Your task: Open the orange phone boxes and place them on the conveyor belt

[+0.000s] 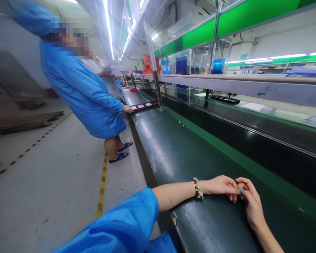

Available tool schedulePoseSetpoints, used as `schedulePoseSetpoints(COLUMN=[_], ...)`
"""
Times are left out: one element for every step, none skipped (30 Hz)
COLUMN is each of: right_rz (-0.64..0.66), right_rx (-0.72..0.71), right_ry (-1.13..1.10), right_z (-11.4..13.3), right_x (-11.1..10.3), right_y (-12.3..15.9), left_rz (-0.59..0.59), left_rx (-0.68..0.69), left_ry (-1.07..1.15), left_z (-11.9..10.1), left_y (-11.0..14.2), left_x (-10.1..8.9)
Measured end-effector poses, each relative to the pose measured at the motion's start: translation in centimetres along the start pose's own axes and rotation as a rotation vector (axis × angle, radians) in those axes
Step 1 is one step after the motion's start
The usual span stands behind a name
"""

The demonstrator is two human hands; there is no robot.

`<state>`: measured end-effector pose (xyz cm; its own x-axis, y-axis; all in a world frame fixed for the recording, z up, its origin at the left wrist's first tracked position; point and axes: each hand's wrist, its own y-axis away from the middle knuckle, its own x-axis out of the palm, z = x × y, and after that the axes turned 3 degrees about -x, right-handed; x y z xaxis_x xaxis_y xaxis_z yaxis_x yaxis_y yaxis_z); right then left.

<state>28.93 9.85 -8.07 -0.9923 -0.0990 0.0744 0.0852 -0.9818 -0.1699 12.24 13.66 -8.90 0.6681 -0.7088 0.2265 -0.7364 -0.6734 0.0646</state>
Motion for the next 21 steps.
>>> schedulePoseSetpoints(right_rz=[0.005, 0.008, 0.012, 0.016, 0.024, 0.032, 0.039, 0.045, 0.047, 0.048, 0.045, 0.044, 0.041, 0.03, 0.005, -0.031, -0.077, -0.125, -0.17, -0.204, -0.23], right_rx=[-0.006, -0.012, -0.017, -0.021, -0.025, -0.03, -0.035, -0.038, -0.041, -0.04, -0.036, -0.031, -0.028, -0.028, -0.031, -0.032, -0.029, -0.017, -0.001, 0.016, 0.029], right_ry=[0.026, 0.049, 0.068, 0.081, 0.09, 0.101, 0.115, 0.132, 0.15, 0.166, 0.181, 0.195, 0.211, 0.236, 0.276, 0.329, 0.395, 0.467, 0.536, 0.597, 0.643], right_z=[-0.2, -0.3, -0.5, -0.6, -0.7, -0.7, -0.7, -0.6, -0.5, -0.4, -0.2, -0.1, 0.0, 0.1, 0.1, 0.1, 0.1, 0.1, 0.0, -0.1, -0.3], right_x=[-0.1, -0.2, -0.4, -0.5, -0.6, -0.7, -0.8, -0.9, -1.0, -1.0, -1.0, -1.0, -0.9, -0.7, -0.5, -0.3, -0.1, 0.1, 0.2, 0.3, 0.4], right_y=[0.0, 0.0, 0.1, 0.1, 0.1, 0.2, 0.2, 0.2, 0.2, 0.3, 0.3, 0.3, 0.4, 0.5, 0.6, 0.8, 1.0, 1.3, 1.5, 1.6, 1.7], left_rz=[0.0, -0.001, -0.001, 0.003, 0.018, 0.047, 0.084, 0.125, 0.167, 0.205, 0.233, 0.251, 0.261, 0.262, 0.251, 0.238, 0.229, 0.217, 0.206, 0.202, 0.199], left_rx=[0.001, -0.002, -0.011, -0.021, -0.036, -0.056, -0.073, -0.087, -0.1, -0.112, -0.12, -0.129, -0.136, -0.14, -0.139, -0.136, -0.132, -0.125, -0.114, -0.102, -0.087], left_ry=[0.001, 0.002, 0.004, 0.007, 0.01, 0.011, 0.015, 0.019, 0.02, 0.02, 0.019, 0.018, 0.016, 0.014, 0.014, 0.014, 0.011, 0.009, 0.013, 0.021, 0.034], left_z=[0.1, 0.1, 0.2, 0.1, 0.1, 0.0, -0.1, -0.3, -0.4, -0.4, -0.5, -0.4, -0.2, 0.0, 0.3, 0.7, 1.1, 1.5, 1.8, 2.2, 2.4], left_y=[0.0, 0.0, 0.0, 0.0, 0.0, 0.0, -0.1, -0.2, -0.2, -0.4, -0.5, -0.6, -0.8, -1.0, -1.2, -1.4, -1.7, -1.9, -2.0, -2.2, -2.3], left_x=[0.0, -0.1, -0.1, -0.2, -0.3, -0.4, -0.6, -0.7, -0.9, -1.1, -1.3, -1.4, -1.6, -1.7, -1.8, -1.9, -1.9, -1.9, -1.9, -1.9, -1.9])
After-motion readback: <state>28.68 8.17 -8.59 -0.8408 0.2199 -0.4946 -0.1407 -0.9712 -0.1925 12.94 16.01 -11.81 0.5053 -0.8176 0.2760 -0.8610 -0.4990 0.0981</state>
